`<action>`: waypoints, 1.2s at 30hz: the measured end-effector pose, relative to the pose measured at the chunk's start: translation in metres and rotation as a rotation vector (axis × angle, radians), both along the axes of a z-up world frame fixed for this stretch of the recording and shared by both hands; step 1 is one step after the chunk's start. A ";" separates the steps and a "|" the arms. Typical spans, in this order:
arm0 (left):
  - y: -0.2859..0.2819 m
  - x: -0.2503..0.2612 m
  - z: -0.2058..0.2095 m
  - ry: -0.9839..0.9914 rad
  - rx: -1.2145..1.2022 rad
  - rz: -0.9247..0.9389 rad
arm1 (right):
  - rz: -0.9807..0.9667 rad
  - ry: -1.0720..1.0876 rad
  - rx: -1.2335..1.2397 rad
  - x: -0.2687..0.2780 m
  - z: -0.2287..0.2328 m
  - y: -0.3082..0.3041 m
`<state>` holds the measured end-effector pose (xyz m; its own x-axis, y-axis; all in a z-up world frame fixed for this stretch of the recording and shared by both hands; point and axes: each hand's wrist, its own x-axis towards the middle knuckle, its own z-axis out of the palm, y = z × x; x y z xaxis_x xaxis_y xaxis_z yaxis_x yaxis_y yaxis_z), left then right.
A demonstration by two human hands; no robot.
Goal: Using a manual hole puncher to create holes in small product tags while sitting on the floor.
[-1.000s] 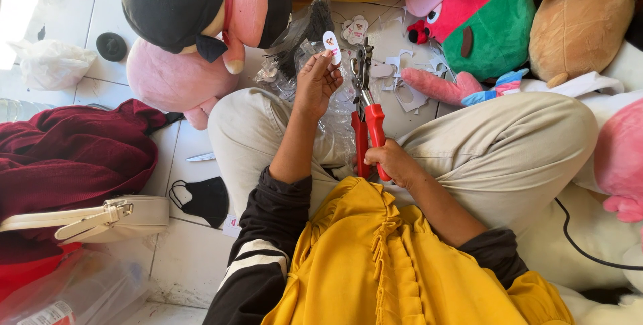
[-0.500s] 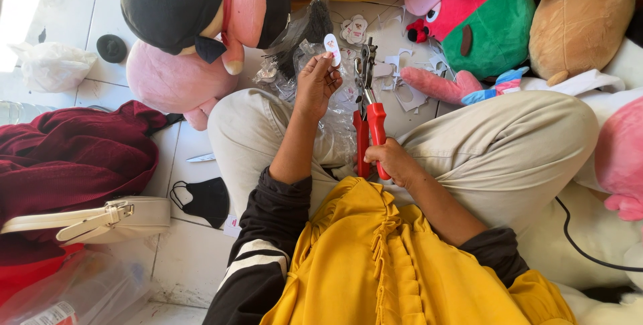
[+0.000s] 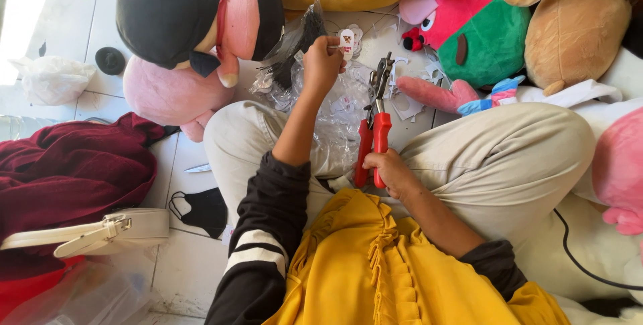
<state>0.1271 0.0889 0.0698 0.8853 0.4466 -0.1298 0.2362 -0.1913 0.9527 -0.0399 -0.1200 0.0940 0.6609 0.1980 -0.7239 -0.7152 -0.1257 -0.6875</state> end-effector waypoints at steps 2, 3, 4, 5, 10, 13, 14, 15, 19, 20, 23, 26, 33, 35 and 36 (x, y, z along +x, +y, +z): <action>-0.004 0.015 0.008 0.112 0.101 -0.030 | 0.004 -0.002 -0.008 -0.001 -0.025 -0.005; -0.007 0.023 0.012 0.222 0.203 -0.058 | 0.009 -0.004 -0.015 -0.001 -0.038 -0.007; -0.005 0.034 -0.004 0.223 0.203 -0.060 | 0.006 -0.003 -0.015 -0.003 -0.031 -0.008; -0.003 0.044 -0.020 0.262 0.249 -0.057 | 0.009 0.019 -0.026 -0.004 -0.024 -0.008; -0.001 0.074 -0.074 0.359 0.339 -0.009 | 0.013 0.063 -0.033 -0.003 -0.018 -0.007; -0.002 0.077 -0.081 0.386 0.355 0.019 | 0.044 0.109 -0.059 0.001 -0.012 -0.005; -0.005 0.075 -0.077 0.379 0.352 0.014 | 0.047 0.121 -0.066 0.002 -0.009 -0.005; -0.009 0.073 -0.073 0.373 0.350 0.008 | 0.051 0.134 -0.072 0.003 -0.007 -0.005; -0.011 0.073 -0.074 0.341 0.323 0.009 | 0.075 0.146 -0.064 0.004 -0.007 -0.006; -0.011 0.073 -0.077 0.329 0.326 0.003 | 0.083 0.146 -0.072 0.003 -0.007 -0.006; -0.010 0.073 -0.088 0.310 0.329 -0.010 | 0.080 0.143 -0.068 0.002 0.002 -0.006; -0.007 0.076 -0.098 0.323 0.354 -0.011 | 0.071 0.135 -0.057 0.002 0.005 -0.005; -0.018 0.059 -0.042 0.288 0.418 -0.011 | 0.071 0.093 -0.044 -0.002 -0.008 -0.008; -0.026 0.041 -0.003 0.252 0.396 -0.019 | 0.052 0.080 -0.045 -0.003 -0.016 -0.005; -0.031 0.031 0.016 0.218 0.374 -0.031 | 0.029 0.070 -0.047 -0.005 -0.019 -0.004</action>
